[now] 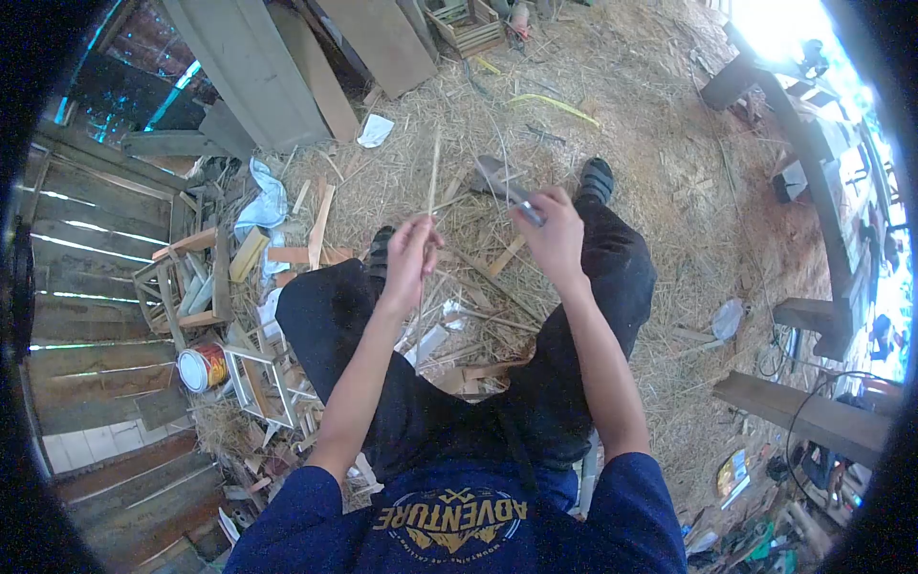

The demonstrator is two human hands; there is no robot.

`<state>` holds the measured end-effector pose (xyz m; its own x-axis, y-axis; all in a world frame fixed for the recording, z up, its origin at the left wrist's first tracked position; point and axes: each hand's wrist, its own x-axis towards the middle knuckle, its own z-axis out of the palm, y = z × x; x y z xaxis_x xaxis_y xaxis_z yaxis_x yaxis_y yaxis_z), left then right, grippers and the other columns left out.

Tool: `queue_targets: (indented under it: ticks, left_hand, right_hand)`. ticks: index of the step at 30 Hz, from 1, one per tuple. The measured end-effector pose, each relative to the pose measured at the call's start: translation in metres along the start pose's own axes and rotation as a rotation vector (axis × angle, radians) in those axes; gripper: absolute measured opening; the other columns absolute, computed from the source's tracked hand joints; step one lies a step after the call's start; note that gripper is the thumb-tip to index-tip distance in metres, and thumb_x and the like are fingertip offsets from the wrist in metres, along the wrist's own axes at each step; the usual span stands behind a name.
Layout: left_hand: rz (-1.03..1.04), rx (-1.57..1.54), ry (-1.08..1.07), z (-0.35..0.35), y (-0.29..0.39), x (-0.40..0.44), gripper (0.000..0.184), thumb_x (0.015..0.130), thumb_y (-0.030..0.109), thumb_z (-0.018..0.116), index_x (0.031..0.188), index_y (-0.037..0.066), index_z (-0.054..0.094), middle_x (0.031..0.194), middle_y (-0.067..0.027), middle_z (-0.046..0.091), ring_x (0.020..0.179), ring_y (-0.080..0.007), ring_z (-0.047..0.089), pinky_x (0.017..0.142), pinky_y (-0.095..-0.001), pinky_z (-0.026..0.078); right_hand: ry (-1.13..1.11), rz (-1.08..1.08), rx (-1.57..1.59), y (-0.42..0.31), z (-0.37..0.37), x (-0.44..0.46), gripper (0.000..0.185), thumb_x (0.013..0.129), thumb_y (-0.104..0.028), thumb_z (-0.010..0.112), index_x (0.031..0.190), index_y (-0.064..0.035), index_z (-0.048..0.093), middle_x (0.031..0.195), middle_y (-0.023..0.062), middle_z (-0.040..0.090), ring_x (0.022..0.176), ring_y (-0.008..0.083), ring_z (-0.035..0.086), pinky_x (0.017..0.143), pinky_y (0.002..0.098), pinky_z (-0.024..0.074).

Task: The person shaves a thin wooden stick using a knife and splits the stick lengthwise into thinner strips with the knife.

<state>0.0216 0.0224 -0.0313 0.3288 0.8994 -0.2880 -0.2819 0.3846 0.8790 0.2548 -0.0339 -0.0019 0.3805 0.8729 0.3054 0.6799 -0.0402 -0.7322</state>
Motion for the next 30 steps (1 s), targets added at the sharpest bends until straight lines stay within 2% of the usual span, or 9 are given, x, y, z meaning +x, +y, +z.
queue_targets:
  ticks: [4, 8, 12, 15, 18, 21, 24, 27, 30]
  left_hand:
    - [-0.098, 0.032, -0.095, 0.017, -0.001, -0.007, 0.019, 0.104, 0.016, 0.052, 0.12, 0.005, 0.053, 0.084, -0.0076, 0.063, 0.048, -0.0051, 0.044, 0.04, -0.0198, 0.029]
    - [-0.095, 0.093, -0.179, 0.029, -0.002, -0.012, 0.019, 0.105, 0.018, 0.052, 0.12, 0.007, 0.054, 0.086, -0.0077, 0.064, 0.05, -0.0062, 0.047, 0.043, -0.021, 0.034]
    - [-0.067, 0.103, -0.165, 0.032, -0.003, -0.01, 0.022, 0.105, 0.02, 0.054, 0.123, 0.006, 0.054, 0.086, -0.0076, 0.065, 0.05, -0.0069, 0.049, 0.043, -0.0221, 0.035]
    - [-0.058, 0.119, -0.151, 0.032, -0.001, -0.008, 0.024, 0.105, 0.02, 0.055, 0.124, 0.005, 0.054, 0.087, -0.008, 0.065, 0.05, -0.0072, 0.049, 0.044, -0.0228, 0.036]
    - [-0.068, 0.126, -0.127, 0.033, 0.0, -0.008, 0.025, 0.105, 0.022, 0.056, 0.125, 0.007, 0.055, 0.088, -0.0069, 0.065, 0.052, -0.0067, 0.05, 0.045, -0.0221, 0.036]
    - [-0.064, 0.119, -0.099, 0.032, -0.001, -0.008, 0.026, 0.105, 0.023, 0.056, 0.125, 0.007, 0.055, 0.089, -0.0064, 0.066, 0.053, -0.0064, 0.05, 0.046, -0.0218, 0.035]
    - [-0.053, 0.109, -0.082, 0.03, -0.001, -0.007, 0.027, 0.105, 0.022, 0.055, 0.125, 0.004, 0.054, 0.088, -0.008, 0.066, 0.052, -0.0072, 0.05, 0.046, -0.0223, 0.038]
    - [-0.046, 0.135, -0.08, 0.028, 0.0, -0.007, 0.027, 0.106, 0.021, 0.055, 0.125, 0.003, 0.054, 0.087, -0.0086, 0.066, 0.052, -0.0073, 0.05, 0.046, -0.0226, 0.039]
    - [-0.029, 0.181, -0.102, 0.029, -0.001, -0.008, 0.027, 0.106, 0.021, 0.055, 0.126, 0.003, 0.054, 0.086, -0.0078, 0.067, 0.052, -0.0067, 0.05, 0.046, -0.0225, 0.039]
  right_hand:
    - [-0.241, 0.102, 0.159, -0.01, 0.007, 0.003, 0.035, 0.08, -0.029, 0.084, 0.098, -0.0002, 0.075, 0.093, 0.0144, 0.071, 0.083, 0.0266, 0.071, 0.073, 0.0357, 0.0527]
    - [-0.286, 0.148, 0.234, -0.013, 0.024, 0.003, 0.038, 0.081, -0.031, 0.084, 0.097, 0.0017, 0.074, 0.084, 0.0134, 0.073, 0.074, 0.022, 0.068, 0.07, 0.0347, 0.0515]
    - [-0.283, 0.137, 0.413, -0.009, 0.039, 0.004, 0.027, 0.086, -0.018, 0.08, 0.102, 0.001, 0.07, 0.078, 0.0056, 0.068, 0.07, 0.0068, 0.056, 0.064, 0.0269, 0.0455]
    - [-0.253, 0.217, 0.492, -0.014, 0.04, 0.006, 0.033, 0.084, -0.02, 0.08, 0.109, -0.0028, 0.069, 0.081, 0.0122, 0.072, 0.07, 0.019, 0.067, 0.066, 0.0314, 0.0502]
    - [-0.314, 0.199, 0.275, -0.024, 0.029, 0.008, 0.04, 0.086, -0.014, 0.079, 0.122, -0.0056, 0.063, 0.084, 0.0049, 0.072, 0.074, 0.0075, 0.061, 0.066, 0.0269, 0.0476]
    - [-0.1, 0.019, 0.297, -0.023, 0.035, 0.004, 0.052, 0.086, -0.014, 0.079, 0.134, -0.0108, 0.059, 0.087, 0.0075, 0.074, 0.076, 0.0111, 0.067, 0.068, 0.0298, 0.0504]
    - [-0.148, -0.01, 0.212, -0.024, 0.027, 0.007, 0.062, 0.085, -0.027, 0.079, 0.141, -0.016, 0.053, 0.081, 0.014, 0.072, 0.073, 0.0279, 0.07, 0.07, 0.0357, 0.0528]
    - [-0.332, 0.2, 0.059, -0.035, 0.012, 0.01, 0.063, 0.086, -0.029, 0.077, 0.143, -0.0169, 0.052, 0.088, 0.0153, 0.073, 0.078, 0.032, 0.071, 0.072, 0.0376, 0.0532]
    - [-0.364, 0.237, 0.086, -0.045, 0.007, 0.009, 0.064, 0.087, -0.027, 0.076, 0.145, -0.0187, 0.049, 0.099, 0.0188, 0.073, 0.084, 0.0331, 0.072, 0.075, 0.0398, 0.0537]
